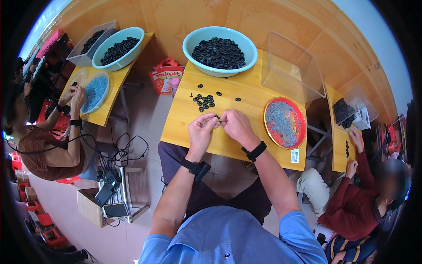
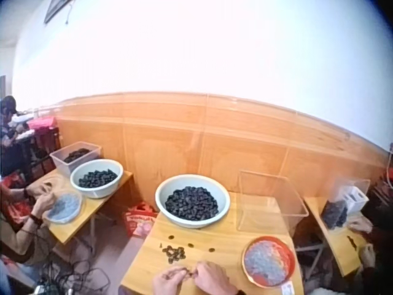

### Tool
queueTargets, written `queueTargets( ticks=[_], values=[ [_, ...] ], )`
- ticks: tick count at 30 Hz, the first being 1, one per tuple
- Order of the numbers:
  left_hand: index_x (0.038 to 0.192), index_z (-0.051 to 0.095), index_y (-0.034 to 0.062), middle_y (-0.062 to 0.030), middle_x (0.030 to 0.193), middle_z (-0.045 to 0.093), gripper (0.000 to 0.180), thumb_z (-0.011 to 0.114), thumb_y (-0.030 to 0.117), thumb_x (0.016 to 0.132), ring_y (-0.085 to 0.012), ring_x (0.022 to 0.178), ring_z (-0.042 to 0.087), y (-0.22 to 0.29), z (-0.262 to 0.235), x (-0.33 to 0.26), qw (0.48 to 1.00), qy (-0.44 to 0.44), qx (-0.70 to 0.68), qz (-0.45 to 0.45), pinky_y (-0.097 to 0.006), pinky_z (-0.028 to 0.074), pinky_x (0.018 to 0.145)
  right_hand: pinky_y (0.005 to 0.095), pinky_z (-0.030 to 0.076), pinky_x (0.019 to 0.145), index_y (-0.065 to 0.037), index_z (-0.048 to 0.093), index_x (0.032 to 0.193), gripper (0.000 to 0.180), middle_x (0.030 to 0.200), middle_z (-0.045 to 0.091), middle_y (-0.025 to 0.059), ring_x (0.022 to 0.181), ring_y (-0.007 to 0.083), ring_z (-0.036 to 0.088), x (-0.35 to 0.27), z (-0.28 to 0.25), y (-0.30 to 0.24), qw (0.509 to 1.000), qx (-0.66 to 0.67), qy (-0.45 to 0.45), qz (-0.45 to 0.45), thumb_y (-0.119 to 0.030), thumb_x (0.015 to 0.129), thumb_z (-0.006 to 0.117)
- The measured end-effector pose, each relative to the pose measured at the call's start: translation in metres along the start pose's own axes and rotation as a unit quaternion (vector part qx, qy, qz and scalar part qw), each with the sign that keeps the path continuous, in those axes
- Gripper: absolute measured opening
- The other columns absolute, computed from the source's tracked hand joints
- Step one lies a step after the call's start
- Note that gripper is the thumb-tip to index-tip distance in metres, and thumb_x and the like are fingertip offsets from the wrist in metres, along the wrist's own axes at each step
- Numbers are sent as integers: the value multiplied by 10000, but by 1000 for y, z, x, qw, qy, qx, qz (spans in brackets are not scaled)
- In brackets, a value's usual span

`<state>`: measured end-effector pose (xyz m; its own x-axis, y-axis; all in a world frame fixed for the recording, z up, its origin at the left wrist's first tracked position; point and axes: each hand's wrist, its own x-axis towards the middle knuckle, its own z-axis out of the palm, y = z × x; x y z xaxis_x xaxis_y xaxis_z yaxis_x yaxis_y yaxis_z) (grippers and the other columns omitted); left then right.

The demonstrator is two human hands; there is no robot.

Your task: Sorting and inspecting small black plastic components at a workbench.

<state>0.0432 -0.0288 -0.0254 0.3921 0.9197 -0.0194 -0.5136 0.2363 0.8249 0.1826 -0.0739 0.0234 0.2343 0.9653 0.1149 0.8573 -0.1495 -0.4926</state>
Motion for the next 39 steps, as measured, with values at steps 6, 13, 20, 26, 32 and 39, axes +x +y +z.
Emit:
queueTargets(
  ticks=[6, 13, 20, 26, 32, 39],
  values=[
    [1053, 653, -49, -95, 932, 697, 143, 656, -21, 913, -148, 820, 685, 0, 0, 0, 1000, 0, 23, 4, -255, 554, 756, 443, 530, 695, 0, 665, 788, 73, 831, 689, 189, 768, 360, 671, -5, -2, 5, 995, 101, 9, 9, -41, 728, 669],
    [1058, 635, -44, -123, 942, 700, 128, 629, -15, 933, -175, 838, 699, 2, 3, -1, 1000, -13, 15, 1, -289, 577, 800, 289, 546, 616, 52, 668, 907, 164, 784, 711, 127, 675, 159, 694, -10, -2, 18, 928, 355, -4, 117, -43, 776, 646],
    [1059, 641, -61, -106, 941, 704, 153, 659, -22, 912, -150, 812, 690, 3, 4, -2, 999, -19, 41, -26, -258, 567, 763, 254, 518, 612, 55, 661, 1003, 203, 836, 709, 99, 687, 149, 682, -15, -9, 17, 873, 478, -26, 97, -39, 826, 629],
    [1059, 640, -68, -123, 936, 701, 157, 660, -14, 913, -158, 805, 689, 1, 3, -2, 997, -19, 66, -19, -256, 562, 741, 243, 474, 627, 13, 668, 1030, 224, 838, 700, 74, 717, 135, 674, -19, -17, 18, 818, 550, -26, 169, -134, 862, 684],
    [1052, 643, -66, -116, 924, 706, 156, 666, -16, 907, -149, 793, 689, 1, 5, -3, 995, -19, 92, -18, -249, 559, 733, 244, 479, 636, 14, 666, 1025, 223, 828, 701, 67, 716, 131, 676, -21, -17, 17, 817, 551, -30, 166, -144, 868, 688],
    [1045, 649, -67, -108, 912, 711, 167, 687, -1, 896, -141, 778, 688, 1, 6, -3, 993, -13, 111, -24, -240, 556, 719, 232, 475, 601, 14, 662, 1011, 209, 828, 704, 65, 704, 126, 680, -20, -12, 18, 828, 538, -15, 158, -136, 868, 690]
  ],
)
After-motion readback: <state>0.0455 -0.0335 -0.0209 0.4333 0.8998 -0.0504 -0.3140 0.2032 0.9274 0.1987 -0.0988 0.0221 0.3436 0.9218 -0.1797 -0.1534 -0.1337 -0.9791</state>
